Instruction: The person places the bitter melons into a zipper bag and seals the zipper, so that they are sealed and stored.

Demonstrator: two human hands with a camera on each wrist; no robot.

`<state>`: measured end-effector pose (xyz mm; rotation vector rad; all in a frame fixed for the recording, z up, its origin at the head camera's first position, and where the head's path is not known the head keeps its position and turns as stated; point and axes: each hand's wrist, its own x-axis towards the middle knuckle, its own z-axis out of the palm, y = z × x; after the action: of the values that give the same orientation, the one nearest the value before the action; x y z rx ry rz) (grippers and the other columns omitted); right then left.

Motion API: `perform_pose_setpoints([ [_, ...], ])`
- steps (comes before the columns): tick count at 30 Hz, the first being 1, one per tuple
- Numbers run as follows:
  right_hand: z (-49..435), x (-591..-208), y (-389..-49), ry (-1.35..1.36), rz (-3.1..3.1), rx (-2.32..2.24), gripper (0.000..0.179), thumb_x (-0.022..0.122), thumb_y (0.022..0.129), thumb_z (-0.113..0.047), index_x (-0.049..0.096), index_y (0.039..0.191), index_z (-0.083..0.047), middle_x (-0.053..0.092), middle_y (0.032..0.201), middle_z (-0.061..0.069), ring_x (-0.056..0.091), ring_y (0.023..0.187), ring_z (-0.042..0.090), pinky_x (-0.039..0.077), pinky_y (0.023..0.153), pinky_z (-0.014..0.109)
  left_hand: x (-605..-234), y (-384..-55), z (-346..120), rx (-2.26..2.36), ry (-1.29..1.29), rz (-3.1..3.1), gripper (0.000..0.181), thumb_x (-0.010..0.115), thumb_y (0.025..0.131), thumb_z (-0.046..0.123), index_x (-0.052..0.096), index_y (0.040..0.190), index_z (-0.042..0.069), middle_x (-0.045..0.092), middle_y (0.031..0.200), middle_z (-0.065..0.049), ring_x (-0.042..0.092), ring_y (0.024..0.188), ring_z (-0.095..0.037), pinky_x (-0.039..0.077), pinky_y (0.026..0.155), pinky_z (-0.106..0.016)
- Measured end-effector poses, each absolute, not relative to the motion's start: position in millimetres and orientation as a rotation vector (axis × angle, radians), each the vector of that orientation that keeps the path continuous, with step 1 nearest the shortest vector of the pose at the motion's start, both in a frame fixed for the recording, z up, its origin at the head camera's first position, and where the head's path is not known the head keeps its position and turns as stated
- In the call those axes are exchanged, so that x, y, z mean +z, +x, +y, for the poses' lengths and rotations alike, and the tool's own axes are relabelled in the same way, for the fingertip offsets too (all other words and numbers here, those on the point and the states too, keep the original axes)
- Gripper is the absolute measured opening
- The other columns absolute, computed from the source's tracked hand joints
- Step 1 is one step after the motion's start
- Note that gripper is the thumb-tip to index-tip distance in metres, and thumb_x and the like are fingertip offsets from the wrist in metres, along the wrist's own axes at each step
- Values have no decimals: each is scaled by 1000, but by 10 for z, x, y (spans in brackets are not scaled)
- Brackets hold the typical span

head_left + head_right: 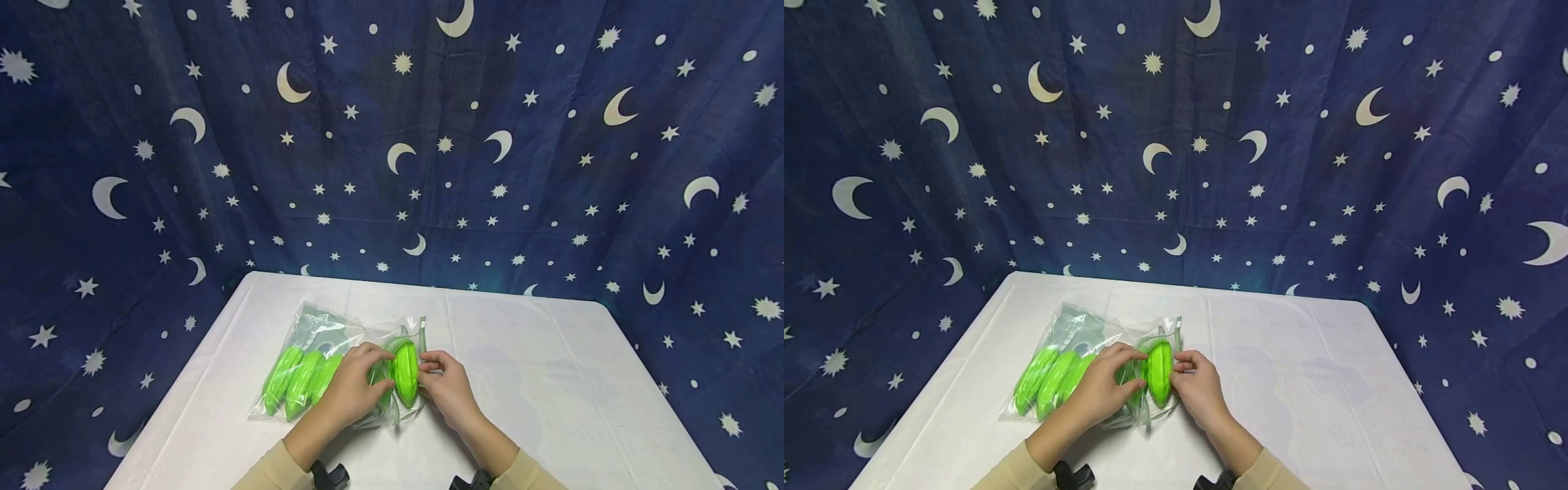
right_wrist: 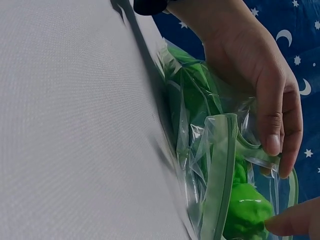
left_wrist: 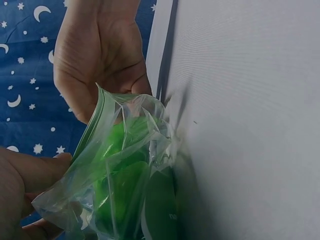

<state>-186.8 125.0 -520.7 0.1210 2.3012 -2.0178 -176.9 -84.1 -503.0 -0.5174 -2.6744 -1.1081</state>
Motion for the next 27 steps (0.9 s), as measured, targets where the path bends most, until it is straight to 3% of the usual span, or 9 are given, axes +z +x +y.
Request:
perform_pose_setpoints([
  [8,1254,-5212,-1884,165,2260,-2060,49,73,86,7,63,133,5,60,102,12,66,83,20,67,77,34,-5018,-1756,-845,-1111,-529,-2689,42,89,88,21,76,127,22,71,125,7,65,121,-21,55,101,-47],
  [19,1252,-5193,-1882,139,2252,-2061,43,60,94,3,58,137,7,65,117,21,71,93,22,68,80,40,-5000,-1759,-840,-1095,-527,-2660,42,91,86,21,77,126,21,71,121,7,65,119,-21,54,101,-48],
  [27,1247,-5173,-1867,148,2205,-2085,41,59,93,4,60,134,6,71,113,19,71,94,21,68,81,36,-4999,-1758,-844,-1047,-542,-2650,42,92,85,23,77,125,22,72,120,7,65,118,-21,50,105,-50],
])
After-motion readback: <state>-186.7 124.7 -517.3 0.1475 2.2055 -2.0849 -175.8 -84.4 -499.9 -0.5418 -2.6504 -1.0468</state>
